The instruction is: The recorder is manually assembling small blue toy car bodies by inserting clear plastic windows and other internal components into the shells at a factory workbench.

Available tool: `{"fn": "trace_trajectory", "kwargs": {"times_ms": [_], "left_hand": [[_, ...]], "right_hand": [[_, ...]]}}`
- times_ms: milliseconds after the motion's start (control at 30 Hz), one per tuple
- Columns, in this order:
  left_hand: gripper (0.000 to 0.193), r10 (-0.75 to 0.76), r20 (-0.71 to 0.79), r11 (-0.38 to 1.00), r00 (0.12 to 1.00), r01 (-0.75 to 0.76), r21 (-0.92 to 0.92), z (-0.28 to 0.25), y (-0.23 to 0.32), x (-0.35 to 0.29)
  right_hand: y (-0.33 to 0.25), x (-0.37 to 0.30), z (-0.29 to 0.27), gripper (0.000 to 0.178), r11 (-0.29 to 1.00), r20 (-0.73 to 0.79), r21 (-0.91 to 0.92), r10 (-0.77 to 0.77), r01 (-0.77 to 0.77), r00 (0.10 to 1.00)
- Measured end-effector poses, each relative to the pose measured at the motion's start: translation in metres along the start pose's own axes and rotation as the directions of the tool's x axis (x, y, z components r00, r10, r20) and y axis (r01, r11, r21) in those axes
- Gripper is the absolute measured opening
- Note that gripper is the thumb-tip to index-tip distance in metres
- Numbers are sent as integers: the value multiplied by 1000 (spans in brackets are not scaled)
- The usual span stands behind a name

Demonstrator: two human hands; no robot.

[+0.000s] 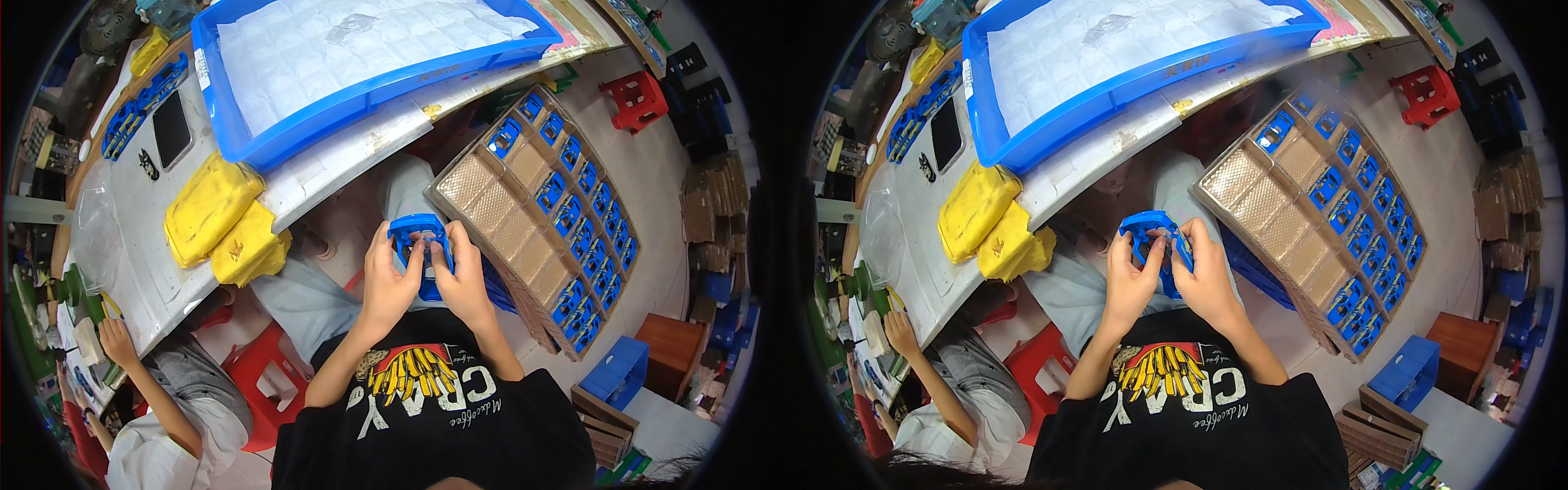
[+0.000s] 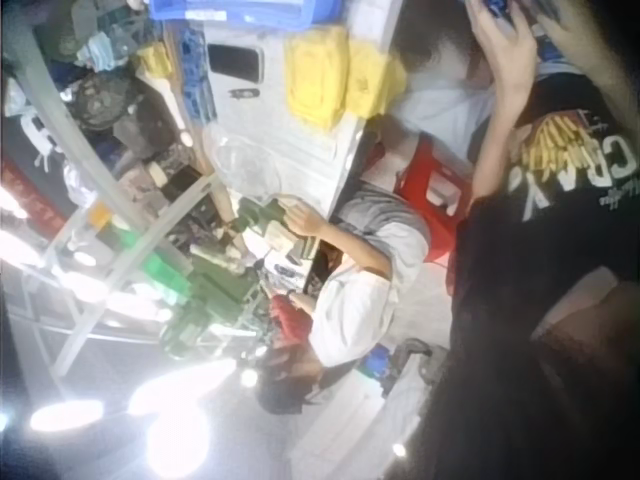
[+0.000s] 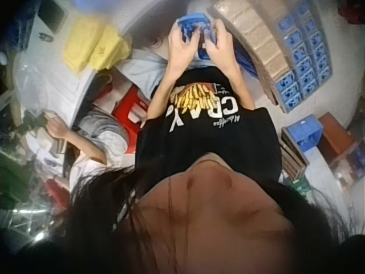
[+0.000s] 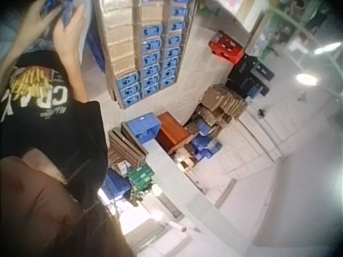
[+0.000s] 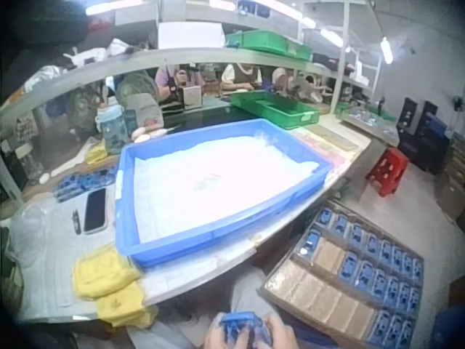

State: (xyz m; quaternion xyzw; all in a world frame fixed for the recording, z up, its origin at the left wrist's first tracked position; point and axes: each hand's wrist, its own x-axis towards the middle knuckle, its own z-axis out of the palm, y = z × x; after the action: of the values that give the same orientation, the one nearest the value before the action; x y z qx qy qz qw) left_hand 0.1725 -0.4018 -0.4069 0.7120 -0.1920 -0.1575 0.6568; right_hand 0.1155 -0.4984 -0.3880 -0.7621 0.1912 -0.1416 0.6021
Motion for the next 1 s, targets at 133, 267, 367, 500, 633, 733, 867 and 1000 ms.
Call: {"fn": "trace_trajectory", "kwargs": {"times_ms": [133,267,367,500,633,733,867,1000], "left_hand": [[16,-14,7,999,1000,14,-28,1,-4,0],[16,6,85,999,996,-2,-46,-1,-3,2],[13,-44,65,985,997,54,-163,3,0,4],[12,-75,43,978,996,82,-191,4,2,1],[11,38,-32,991,999,-42,-129,1,8,1],[11,30,-13,998,999,-31,-52,-1,15,-1],[10,39,-58,998,998,-37,44,1,20,-4],[10,52,-76,994,996,-59,-93,2,26,-3]], "right_hand": [[-3,0,-1,7,1000,7,-17,6,-6,1000],[4,-2,0,4,1000,-6,-6,-31,31,1000],[4,-2,3,4,997,-39,1,-77,77,996],[-2,-2,4,5,995,-41,35,-94,96,995],[-7,-3,0,5,998,19,-33,-60,60,998],[-10,-4,1,5,996,-6,-24,-91,91,996],[-14,-5,1,7,994,-49,-13,-110,110,993],[-25,-6,-1,7,994,-41,-31,-109,108,993]]}}
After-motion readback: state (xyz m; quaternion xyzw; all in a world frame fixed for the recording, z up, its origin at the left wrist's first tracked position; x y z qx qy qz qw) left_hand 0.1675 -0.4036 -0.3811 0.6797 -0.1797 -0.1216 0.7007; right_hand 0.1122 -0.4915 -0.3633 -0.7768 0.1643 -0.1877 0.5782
